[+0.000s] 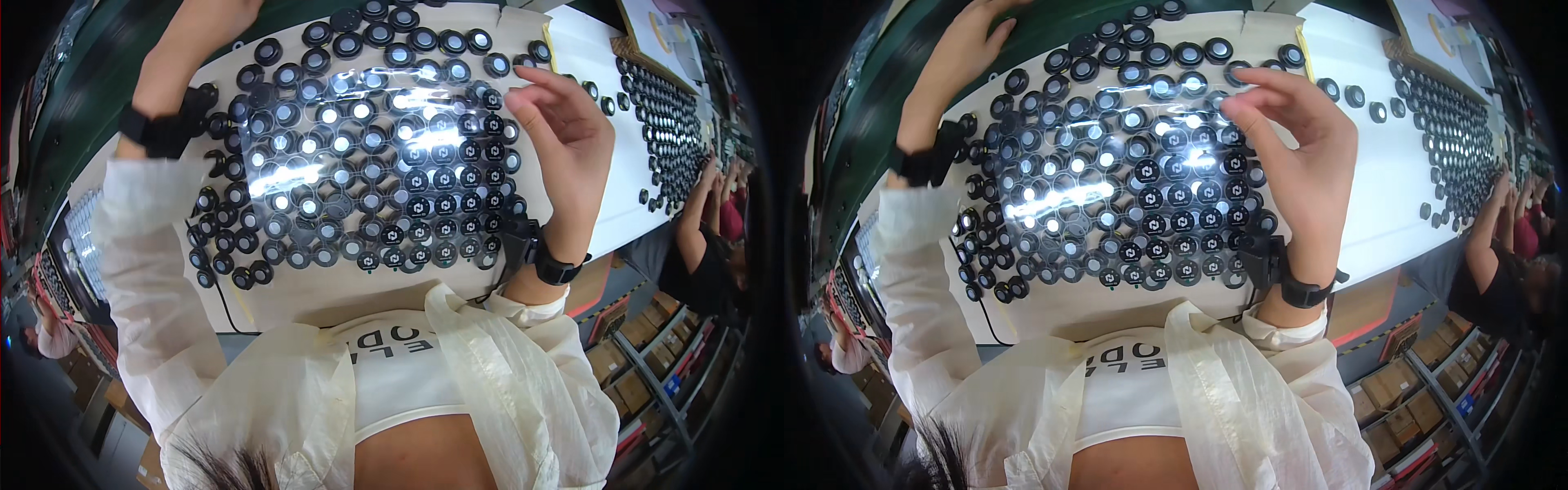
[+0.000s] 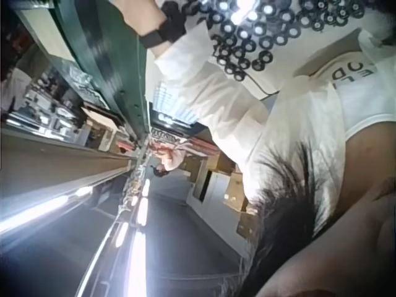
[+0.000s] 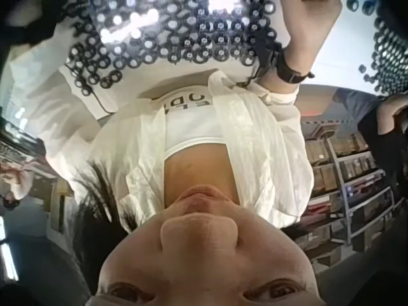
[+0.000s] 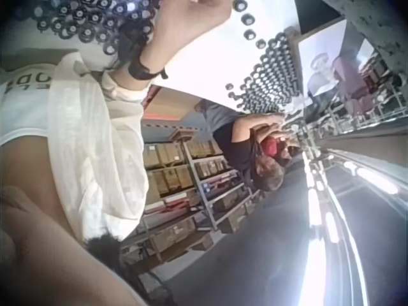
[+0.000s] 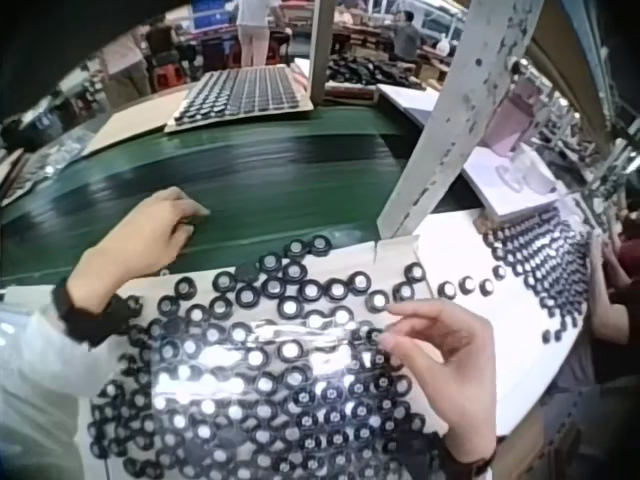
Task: Manually assembling or inspecting small circular black components on a production line.
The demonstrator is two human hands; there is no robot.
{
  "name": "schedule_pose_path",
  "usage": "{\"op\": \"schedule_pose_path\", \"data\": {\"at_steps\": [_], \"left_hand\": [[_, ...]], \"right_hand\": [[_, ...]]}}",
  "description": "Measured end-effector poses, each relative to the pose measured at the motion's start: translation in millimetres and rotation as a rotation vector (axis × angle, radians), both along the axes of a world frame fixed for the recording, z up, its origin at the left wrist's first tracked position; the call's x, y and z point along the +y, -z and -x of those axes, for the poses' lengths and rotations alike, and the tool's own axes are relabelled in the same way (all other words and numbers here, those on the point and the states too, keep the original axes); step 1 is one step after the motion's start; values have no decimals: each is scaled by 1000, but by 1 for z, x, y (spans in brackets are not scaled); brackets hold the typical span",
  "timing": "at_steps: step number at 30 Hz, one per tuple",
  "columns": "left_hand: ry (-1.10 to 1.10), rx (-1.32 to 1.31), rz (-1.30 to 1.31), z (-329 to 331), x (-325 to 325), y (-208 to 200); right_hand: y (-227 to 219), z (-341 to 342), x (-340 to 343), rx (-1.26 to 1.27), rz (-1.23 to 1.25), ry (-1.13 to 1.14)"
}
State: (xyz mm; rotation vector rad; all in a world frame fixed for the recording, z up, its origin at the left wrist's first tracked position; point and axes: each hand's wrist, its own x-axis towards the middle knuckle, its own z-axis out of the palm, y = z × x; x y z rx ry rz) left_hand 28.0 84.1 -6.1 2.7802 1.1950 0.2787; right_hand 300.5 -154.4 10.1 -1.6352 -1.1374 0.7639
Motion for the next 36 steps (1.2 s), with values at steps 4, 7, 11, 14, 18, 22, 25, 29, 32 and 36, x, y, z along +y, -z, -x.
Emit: {"op": "schedule_pose_path", "data": {"at_steps": [4, 7, 11, 14, 18, 22, 25, 29, 32, 36], "left_hand": [[206, -92, 222, -9, -41, 2], [173, -80, 249, -19, -52, 11], [108, -81, 201, -18, -46, 18], [64, -77, 232, -20, -48, 16], [104, -235, 44, -24, -54, 11], [248, -319, 30, -51, -107, 5], [173, -252, -7, -57, -111, 3], [209, -204, 129, -55, -94, 15], [560, -375, 9, -69, -115, 45], [479, -297, 12, -82, -142, 51]], "right_hand": [[6, 0, 3, -311, 130, -203], [14, 3, 7, -471, 140, -301], [21, -6, 15, -694, 89, -258], [16, -13, 20, -563, 234, -306], [19, -26, 28, -602, 283, -421], [15, -28, 35, -488, 242, -359], [11, -30, 38, -520, 297, -390], [10, -29, 48, -555, 323, -456], [9, -32, 56, -580, 332, -532], [8, -39, 66, -607, 405, -671]]}}
